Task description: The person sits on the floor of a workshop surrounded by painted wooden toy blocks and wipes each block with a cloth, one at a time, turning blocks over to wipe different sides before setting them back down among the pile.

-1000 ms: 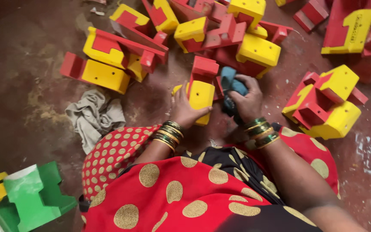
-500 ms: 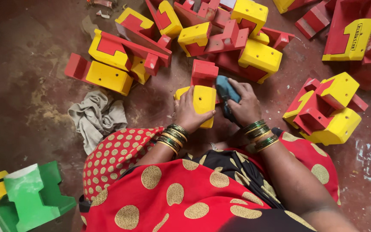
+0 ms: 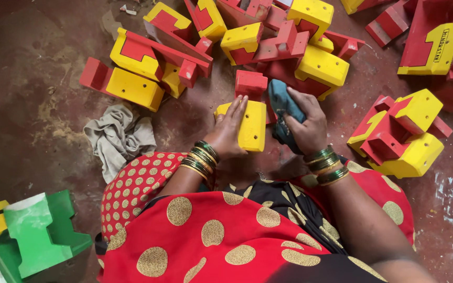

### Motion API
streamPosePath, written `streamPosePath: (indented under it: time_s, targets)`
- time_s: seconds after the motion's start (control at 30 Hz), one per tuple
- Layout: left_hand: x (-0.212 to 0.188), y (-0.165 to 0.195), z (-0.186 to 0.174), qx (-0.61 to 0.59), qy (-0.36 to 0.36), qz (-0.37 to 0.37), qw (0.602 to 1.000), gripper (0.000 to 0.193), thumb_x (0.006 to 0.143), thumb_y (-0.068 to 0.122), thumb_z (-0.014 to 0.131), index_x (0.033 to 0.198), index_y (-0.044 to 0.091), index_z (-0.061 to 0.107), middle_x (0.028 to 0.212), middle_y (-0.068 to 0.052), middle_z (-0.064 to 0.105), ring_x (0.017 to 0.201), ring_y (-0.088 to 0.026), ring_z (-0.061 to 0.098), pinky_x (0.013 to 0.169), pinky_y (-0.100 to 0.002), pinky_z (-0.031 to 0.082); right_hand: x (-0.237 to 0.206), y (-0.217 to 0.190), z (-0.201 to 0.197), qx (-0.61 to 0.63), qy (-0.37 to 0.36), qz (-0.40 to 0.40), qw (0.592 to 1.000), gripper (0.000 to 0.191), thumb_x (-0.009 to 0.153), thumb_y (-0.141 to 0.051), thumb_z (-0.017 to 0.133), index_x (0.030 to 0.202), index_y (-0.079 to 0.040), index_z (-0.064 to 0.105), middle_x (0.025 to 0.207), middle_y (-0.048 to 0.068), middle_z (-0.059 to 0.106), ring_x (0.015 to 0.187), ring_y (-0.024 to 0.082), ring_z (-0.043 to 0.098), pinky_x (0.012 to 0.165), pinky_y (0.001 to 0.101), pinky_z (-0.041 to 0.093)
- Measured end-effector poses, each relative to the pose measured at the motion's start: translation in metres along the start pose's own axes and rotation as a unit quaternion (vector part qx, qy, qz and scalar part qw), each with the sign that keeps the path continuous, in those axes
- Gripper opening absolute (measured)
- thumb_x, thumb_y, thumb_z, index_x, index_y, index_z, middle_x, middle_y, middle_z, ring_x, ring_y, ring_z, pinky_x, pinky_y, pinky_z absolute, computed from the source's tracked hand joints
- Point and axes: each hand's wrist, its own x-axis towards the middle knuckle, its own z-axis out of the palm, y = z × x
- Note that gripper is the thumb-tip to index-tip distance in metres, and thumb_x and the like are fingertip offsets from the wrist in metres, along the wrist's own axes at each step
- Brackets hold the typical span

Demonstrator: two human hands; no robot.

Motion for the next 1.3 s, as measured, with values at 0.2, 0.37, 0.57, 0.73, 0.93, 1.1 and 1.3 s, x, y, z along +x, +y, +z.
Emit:
streamPosePath:
  time_s: [0.2, 0.37, 0.57, 0.73, 0.93, 1.1, 1.3]
  targets:
    - [-0.005, 0.014, -0.001, -0.01, -0.017, -0.097, 0.995, 0.142, 0.053, 0.047, 0.094, 0.161, 0.012, 0.01, 0.167, -0.014, 0.023, 0.143, -0.046, 0.036, 0.115, -0.053, 0.036, -0.013, -0.03, -0.003, -0.082, -0.182, -0.141, 0.97, 0.054, 0.075, -0.013, 0.074, 0.128, -0.022, 0.071, 0.129, 0.016, 0.062, 0.109, 0.037, 0.067, 0.089, 0.0418, 0.056]
    - [-0.003, 0.011, 0.001, 0.004, 0.04, -0.05, 0.998, 0.136, 0.066, 0.052, 0.092, 0.166, 0.009, 0.012, 0.169, -0.016, 0.024, 0.147, -0.045, 0.038, 0.12, -0.054, 0.033, -0.008, -0.028, -0.04, -0.018, -0.351, -0.109, 0.93, 0.039, 0.075, -0.017, 0.074, 0.112, -0.029, 0.079, 0.117, 0.005, 0.07, 0.101, 0.029, 0.073, 0.083, 0.0394, 0.058]
    - [0.0, 0.003, 0.008, -0.009, 0.059, -0.003, 0.998, 0.146, 0.051, 0.054, 0.095, 0.16, 0.006, 0.01, 0.164, -0.02, 0.021, 0.146, -0.048, 0.032, 0.117, -0.056, 0.031, -0.004, -0.015, -0.045, -0.296, -0.289, 0.103, 0.905, 0.042, 0.079, -0.033, 0.072, 0.121, -0.032, 0.072, 0.116, 0.004, 0.068, 0.097, 0.034, 0.07, 0.085, 0.0452, 0.057]
    - [-0.001, 0.015, 0.005, 0.01, 0.073, -0.038, 0.997, 0.143, 0.046, 0.049, 0.098, 0.158, 0.013, 0.018, 0.154, -0.02, 0.034, 0.139, -0.048, 0.036, 0.117, -0.056, 0.028, -0.008, -0.016, -0.03, -0.286, -0.304, 0.06, 0.907, 0.041, 0.073, -0.037, 0.073, 0.113, -0.031, 0.074, 0.117, 0.002, 0.068, 0.096, 0.034, 0.07, 0.082, 0.0491, 0.056]
    - [-0.003, 0.027, 0.005, -0.047, 0.2, -0.024, 0.978, 0.137, 0.046, 0.039, 0.1, 0.158, 0.013, 0.027, 0.148, -0.02, 0.042, 0.141, -0.042, 0.04, 0.12, -0.058, 0.026, -0.005, -0.016, -0.031, -0.288, -0.261, 0.104, 0.916, 0.039, 0.076, -0.04, 0.072, 0.114, -0.028, 0.075, 0.114, 0.001, 0.07, 0.092, 0.036, 0.07, 0.082, 0.0492, 0.057]
    - [-0.003, 0.024, 0.005, -0.058, 0.269, -0.012, 0.961, 0.133, 0.052, 0.038, 0.099, 0.159, 0.014, 0.025, 0.15, -0.021, 0.04, 0.143, -0.042, 0.038, 0.12, -0.057, 0.03, -0.007, -0.012, -0.025, -0.287, -0.306, 0.076, 0.904, 0.039, 0.076, -0.04, 0.072, 0.113, -0.03, 0.074, 0.115, 0.001, 0.07, 0.096, 0.033, 0.071, 0.083, 0.0483, 0.057]
    - [-0.003, 0.029, 0.013, -0.019, 0.214, -0.039, 0.976, 0.128, 0.048, 0.038, 0.1, 0.154, 0.017, 0.031, 0.147, -0.024, 0.038, 0.136, -0.046, 0.038, 0.116, -0.059, 0.032, -0.014, -0.02, 0.001, -0.323, -0.452, 0.116, 0.823, 0.063, 0.079, -0.051, 0.073, 0.139, -0.039, 0.059, 0.138, 0.002, 0.056, 0.112, 0.031, 0.066, 0.098, 0.0796, 0.029]
